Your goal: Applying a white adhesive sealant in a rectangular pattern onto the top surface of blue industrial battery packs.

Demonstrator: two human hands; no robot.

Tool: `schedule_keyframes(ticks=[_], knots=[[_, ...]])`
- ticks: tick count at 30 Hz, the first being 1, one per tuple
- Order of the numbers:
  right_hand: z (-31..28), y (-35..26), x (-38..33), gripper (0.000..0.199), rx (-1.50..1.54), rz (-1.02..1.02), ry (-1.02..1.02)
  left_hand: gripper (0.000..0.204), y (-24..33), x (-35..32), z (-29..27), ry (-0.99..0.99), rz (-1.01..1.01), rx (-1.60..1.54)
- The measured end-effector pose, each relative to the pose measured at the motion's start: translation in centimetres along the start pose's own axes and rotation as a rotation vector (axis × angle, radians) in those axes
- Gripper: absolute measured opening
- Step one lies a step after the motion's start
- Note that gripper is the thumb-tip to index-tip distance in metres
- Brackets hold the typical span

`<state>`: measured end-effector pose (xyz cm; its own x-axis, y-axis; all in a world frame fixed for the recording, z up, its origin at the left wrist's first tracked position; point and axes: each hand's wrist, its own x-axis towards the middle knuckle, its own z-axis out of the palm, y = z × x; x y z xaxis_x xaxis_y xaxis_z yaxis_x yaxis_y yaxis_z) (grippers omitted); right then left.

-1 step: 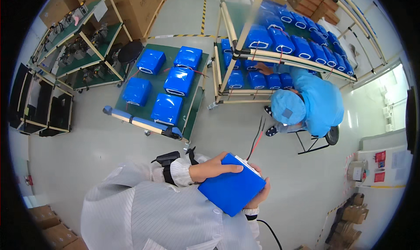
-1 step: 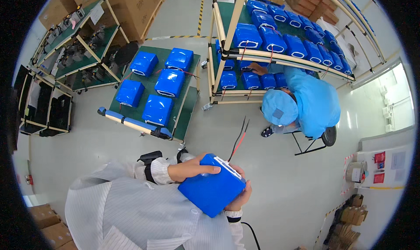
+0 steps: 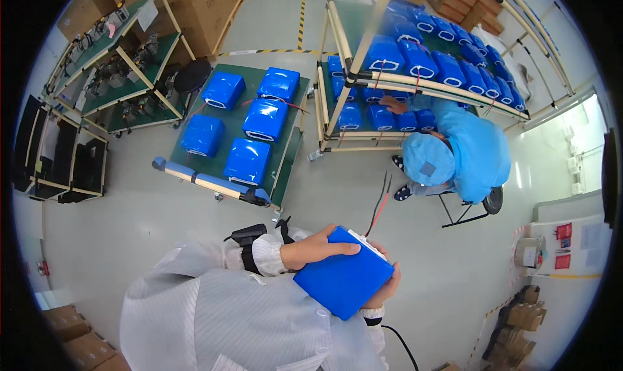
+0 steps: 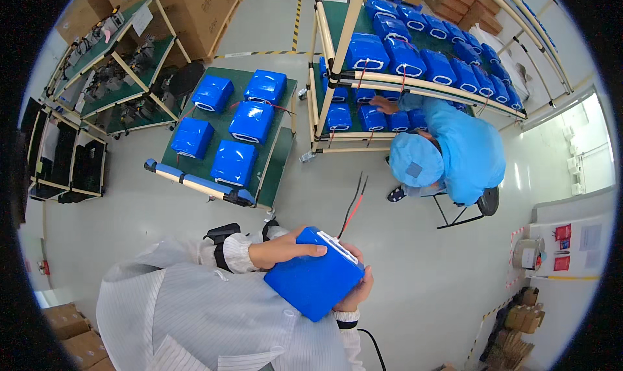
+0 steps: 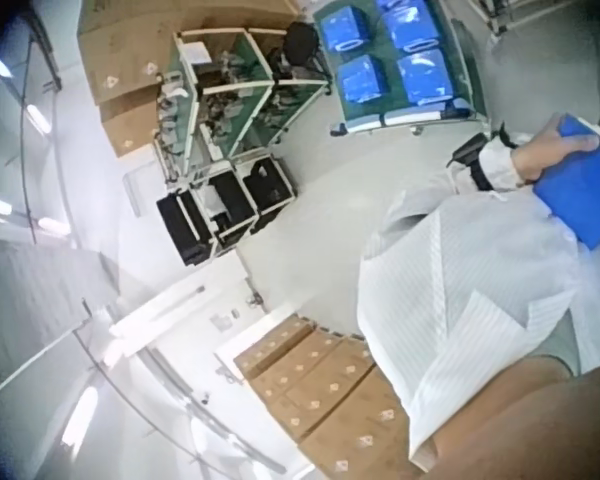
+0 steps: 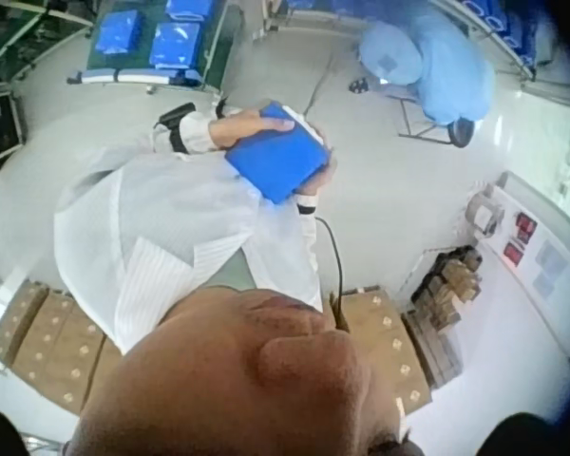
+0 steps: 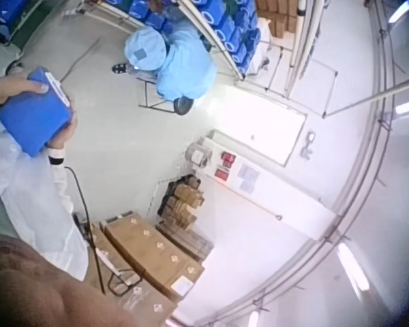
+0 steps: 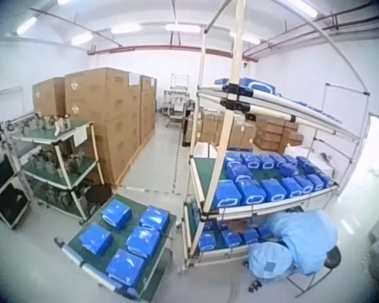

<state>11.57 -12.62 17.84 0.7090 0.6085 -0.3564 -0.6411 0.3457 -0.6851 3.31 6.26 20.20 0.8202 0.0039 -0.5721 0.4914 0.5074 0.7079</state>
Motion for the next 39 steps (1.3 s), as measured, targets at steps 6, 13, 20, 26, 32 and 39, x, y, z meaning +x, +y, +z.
schedule_keyframes(ticks=[6,13,20,26,32,39], knots=[[1.3,0.8,1.2,0.079,-0.033,0.003,0.034,0.095,0.3,0.4,-1.9,-0.013,-0.016,-0.041],[2.4,1.3,2.1,0.067,-0.158,0.135,0.247,0.091,0.5,-0.3,-4.3,0.085,0.030,-0.052],[5.4,2.9,2.8,0.068,-0.213,0.145,0.266,0.105,0.2,-2.0,-6.9,0.111,0.091,-0.167],[7.0,3.4,3.5,0.067,-0.225,0.201,0.225,0.104,-0.2,-3.0,-8.0,0.162,0.126,-0.175],[6.9,2.9,5.3,0.066,-0.275,0.235,0.102,0.086,0.4,-4.3,-7.2,0.254,0.143,-0.265],[6.7,1.1,6.1,0.065,-0.326,0.268,-0.038,0.083,-0.2,-4.4,-5.3,0.327,0.268,-0.353]])
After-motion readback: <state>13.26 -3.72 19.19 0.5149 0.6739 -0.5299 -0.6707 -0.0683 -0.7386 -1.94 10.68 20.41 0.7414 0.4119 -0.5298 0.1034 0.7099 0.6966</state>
